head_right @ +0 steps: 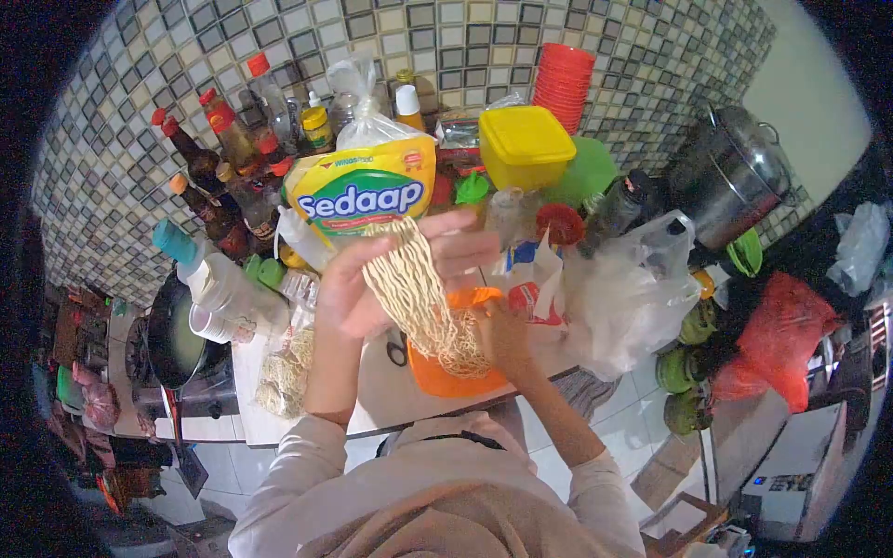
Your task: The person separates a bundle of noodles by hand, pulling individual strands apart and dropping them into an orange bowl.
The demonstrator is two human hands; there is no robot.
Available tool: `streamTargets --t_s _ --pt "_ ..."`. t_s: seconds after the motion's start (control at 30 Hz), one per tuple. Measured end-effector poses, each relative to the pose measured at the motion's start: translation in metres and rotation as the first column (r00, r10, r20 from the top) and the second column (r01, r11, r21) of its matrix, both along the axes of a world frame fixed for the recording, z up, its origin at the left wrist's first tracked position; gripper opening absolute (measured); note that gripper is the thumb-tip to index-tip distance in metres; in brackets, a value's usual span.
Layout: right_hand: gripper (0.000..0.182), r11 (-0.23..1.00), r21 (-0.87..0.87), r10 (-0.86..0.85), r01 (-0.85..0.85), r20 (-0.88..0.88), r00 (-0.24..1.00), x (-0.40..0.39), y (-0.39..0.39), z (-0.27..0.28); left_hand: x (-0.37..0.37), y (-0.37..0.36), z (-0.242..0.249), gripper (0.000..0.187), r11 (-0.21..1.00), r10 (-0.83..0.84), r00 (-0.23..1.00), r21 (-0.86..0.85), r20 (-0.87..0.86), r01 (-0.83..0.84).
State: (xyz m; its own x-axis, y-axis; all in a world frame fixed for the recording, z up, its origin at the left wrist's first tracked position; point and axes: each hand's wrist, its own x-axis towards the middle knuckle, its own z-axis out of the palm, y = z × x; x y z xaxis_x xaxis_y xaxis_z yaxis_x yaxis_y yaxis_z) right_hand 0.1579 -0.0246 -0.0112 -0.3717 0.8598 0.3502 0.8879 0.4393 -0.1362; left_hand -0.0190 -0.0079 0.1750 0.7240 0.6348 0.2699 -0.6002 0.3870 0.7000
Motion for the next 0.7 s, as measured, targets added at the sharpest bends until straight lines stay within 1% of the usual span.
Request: streamTargets --t_s 0.03,0.1,0.13,0.2,0.23,0.3,0.33,0.37,0.4,0.43,0.5,0.57,0.63,0.7 --pt "0.015 1.0 -0.002 -0.004 0.004 0.001 1.0 -0.001 -0.001 -0.005 0.001 0.001 0.001 0.071 1.0 -0.004 1.0 -0.002 0.001 0.004" --pt "0.013 0.994 -0.07 -0.082 0.089 0.088 0.993 -0.003 0.003 -0.018 0.001 0.001 0.004 0.064 0.998 -0.021 0.995 -0.057 0.097 0.026" --pt "0.013 0.994 -0.071 -0.081 0.087 0.089 0.993 -0.002 0.003 -0.021 0.0 0.001 0.003 0.064 0.998 -0.019 0.995 -0.058 0.097 0.025" --pt "0.013 0.979 -0.182 -0.07 0.092 0.123 0.99 0.002 0.006 -0.017 0.0 0.0 0.003 0.064 0.998 -0.012 0.994 -0.062 0.108 0.018" --pt "0.013 0.98 -0.179 -0.064 0.086 0.123 0.99 0.004 0.005 -0.01 0.0 0.001 0.002 0.064 0.998 -0.006 0.994 -0.059 0.109 0.013" --pt "0.016 0.992 -0.123 -0.016 -0.001 -0.141 0.99 0.008 0.0 0.008 -0.002 0.001 -0.002 0.065 0.998 -0.025 0.998 -0.051 0.065 0.029" --pt "0.016 0.992 -0.123 -0.019 0.001 -0.149 0.989 0.01 0.0 0.013 -0.002 0.0 -0.001 0.071 0.997 -0.013 0.999 -0.078 0.034 0.016" --pt "0.016 0.97 -0.236 -0.042 -0.053 -0.379 0.924 0.014 0.003 0.018 -0.002 0.0 -0.001 0.071 0.997 -0.02 0.999 -0.076 0.028 0.022" --pt "0.016 0.936 -0.327 -0.09 -0.131 -0.582 0.808 0.017 0.005 0.024 -0.002 0.0 -0.003 0.07 0.994 -0.025 0.999 -0.104 0.02 0.027" --pt "0.016 0.938 -0.322 -0.092 -0.126 -0.584 0.807 0.018 0.004 0.034 -0.002 0.0 -0.005 0.07 0.991 -0.029 0.999 -0.13 0.014 0.03" --pt "0.019 0.886 -0.399 -0.075 -0.238 -0.629 0.774 0.02 0.003 0.059 -0.002 -0.001 -0.007 0.07 0.991 -0.052 0.999 -0.127 -0.005 0.051" --pt "0.018 0.889 -0.393 -0.081 -0.234 -0.638 0.765 0.021 0.002 0.075 -0.002 -0.001 -0.011 0.07 0.989 -0.073 0.997 -0.128 -0.02 0.07" --pt "0.017 0.893 -0.389 -0.09 -0.227 -0.648 0.756 0.022 0.0 0.089 -0.001 -0.001 -0.013 0.07 0.987 -0.049 0.998 -0.152 0.037 0.054" --pt "0.014 0.844 -0.402 -0.139 -0.356 -0.804 0.578 0.023 -0.002 0.101 -0.001 0.001 -0.018 0.067 0.988 -0.045 0.997 -0.146 0.065 0.054"
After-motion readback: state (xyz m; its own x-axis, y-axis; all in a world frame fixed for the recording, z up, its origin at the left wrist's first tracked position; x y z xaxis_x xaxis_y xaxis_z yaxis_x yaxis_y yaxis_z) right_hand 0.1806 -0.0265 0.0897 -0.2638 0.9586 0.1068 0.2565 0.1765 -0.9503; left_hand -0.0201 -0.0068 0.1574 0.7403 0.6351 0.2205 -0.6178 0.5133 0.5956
